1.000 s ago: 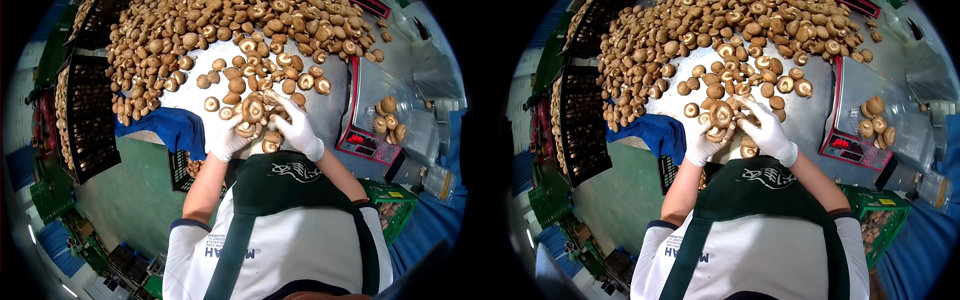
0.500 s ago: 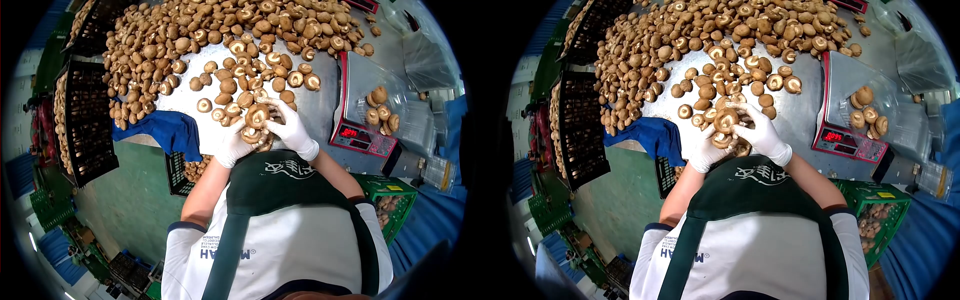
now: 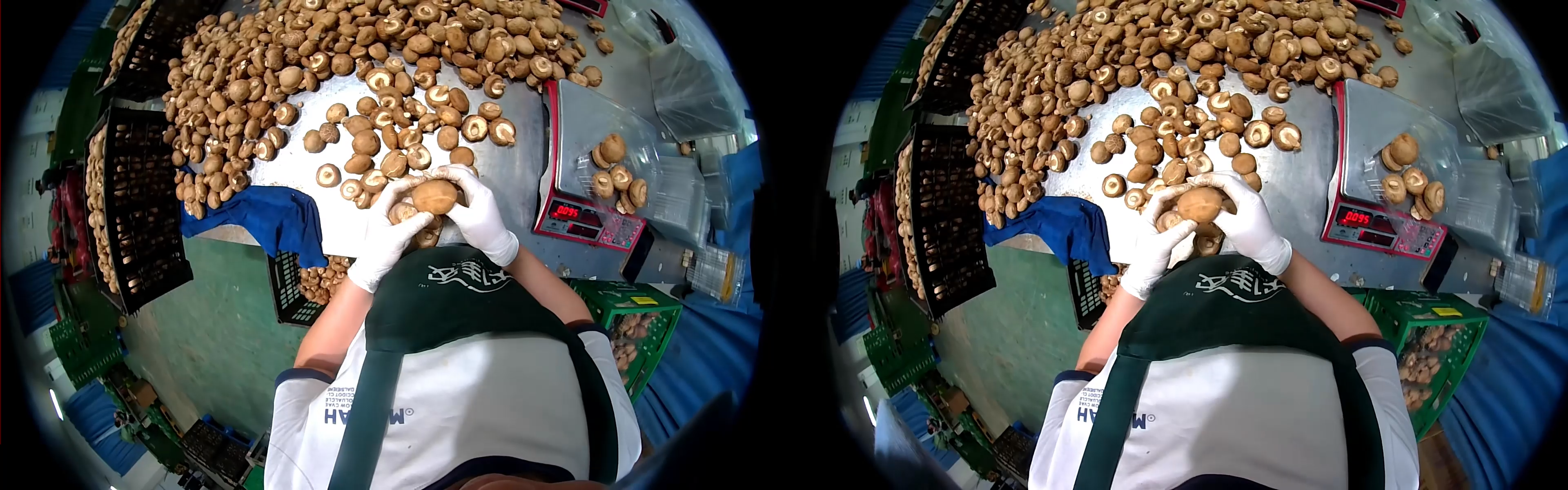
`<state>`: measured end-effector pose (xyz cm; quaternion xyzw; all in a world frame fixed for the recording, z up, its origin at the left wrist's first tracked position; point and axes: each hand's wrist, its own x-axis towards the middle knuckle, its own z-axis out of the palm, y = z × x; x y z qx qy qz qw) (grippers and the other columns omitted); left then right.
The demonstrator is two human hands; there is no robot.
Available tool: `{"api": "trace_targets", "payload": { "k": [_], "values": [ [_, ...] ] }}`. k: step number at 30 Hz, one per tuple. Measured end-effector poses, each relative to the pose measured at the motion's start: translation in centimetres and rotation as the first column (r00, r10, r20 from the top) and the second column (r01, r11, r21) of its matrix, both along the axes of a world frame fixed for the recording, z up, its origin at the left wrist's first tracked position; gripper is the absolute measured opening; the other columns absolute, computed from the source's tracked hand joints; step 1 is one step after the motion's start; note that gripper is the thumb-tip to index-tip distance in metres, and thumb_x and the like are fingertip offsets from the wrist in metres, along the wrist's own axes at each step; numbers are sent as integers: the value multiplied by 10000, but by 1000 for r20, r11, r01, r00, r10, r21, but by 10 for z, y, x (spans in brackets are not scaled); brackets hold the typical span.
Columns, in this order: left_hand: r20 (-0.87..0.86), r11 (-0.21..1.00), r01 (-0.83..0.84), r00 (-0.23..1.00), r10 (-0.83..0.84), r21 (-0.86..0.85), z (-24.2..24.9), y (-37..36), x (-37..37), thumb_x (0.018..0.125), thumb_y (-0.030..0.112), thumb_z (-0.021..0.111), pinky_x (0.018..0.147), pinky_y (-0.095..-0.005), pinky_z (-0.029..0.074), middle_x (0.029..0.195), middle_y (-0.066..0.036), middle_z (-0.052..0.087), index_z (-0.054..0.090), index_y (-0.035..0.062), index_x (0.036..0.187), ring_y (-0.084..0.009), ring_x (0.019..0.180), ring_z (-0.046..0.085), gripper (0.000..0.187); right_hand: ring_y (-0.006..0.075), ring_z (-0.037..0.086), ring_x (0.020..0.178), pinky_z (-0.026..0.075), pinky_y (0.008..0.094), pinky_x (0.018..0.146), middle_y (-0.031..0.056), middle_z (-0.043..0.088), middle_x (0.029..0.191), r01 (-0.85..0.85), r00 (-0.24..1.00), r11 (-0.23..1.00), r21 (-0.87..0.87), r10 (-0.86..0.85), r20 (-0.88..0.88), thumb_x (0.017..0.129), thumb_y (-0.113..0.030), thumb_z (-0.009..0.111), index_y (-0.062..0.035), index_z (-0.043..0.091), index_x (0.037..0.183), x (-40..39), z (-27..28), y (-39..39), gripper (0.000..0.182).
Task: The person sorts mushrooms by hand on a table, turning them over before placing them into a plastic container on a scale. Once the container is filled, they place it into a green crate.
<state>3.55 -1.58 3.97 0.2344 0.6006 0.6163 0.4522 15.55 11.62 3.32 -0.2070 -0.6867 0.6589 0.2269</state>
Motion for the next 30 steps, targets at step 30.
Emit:
{"api": "trace_targets", "payload": {
  "k": [30],
  "values": [
    [-679, 880, 474, 657, -328, 34, 7, 41, 49, 843, 134, 599, 1168, -444, 201, 1523, -252, 234, 222, -6, 1489, -384, 1441, 208, 761, 140, 656, 880, 535, 274, 766, 59, 676, 1003, 459, 886, 880, -124, -464, -8, 808, -69, 675, -53, 605, 1143, 115, 52, 52, 343]
  ]
}}
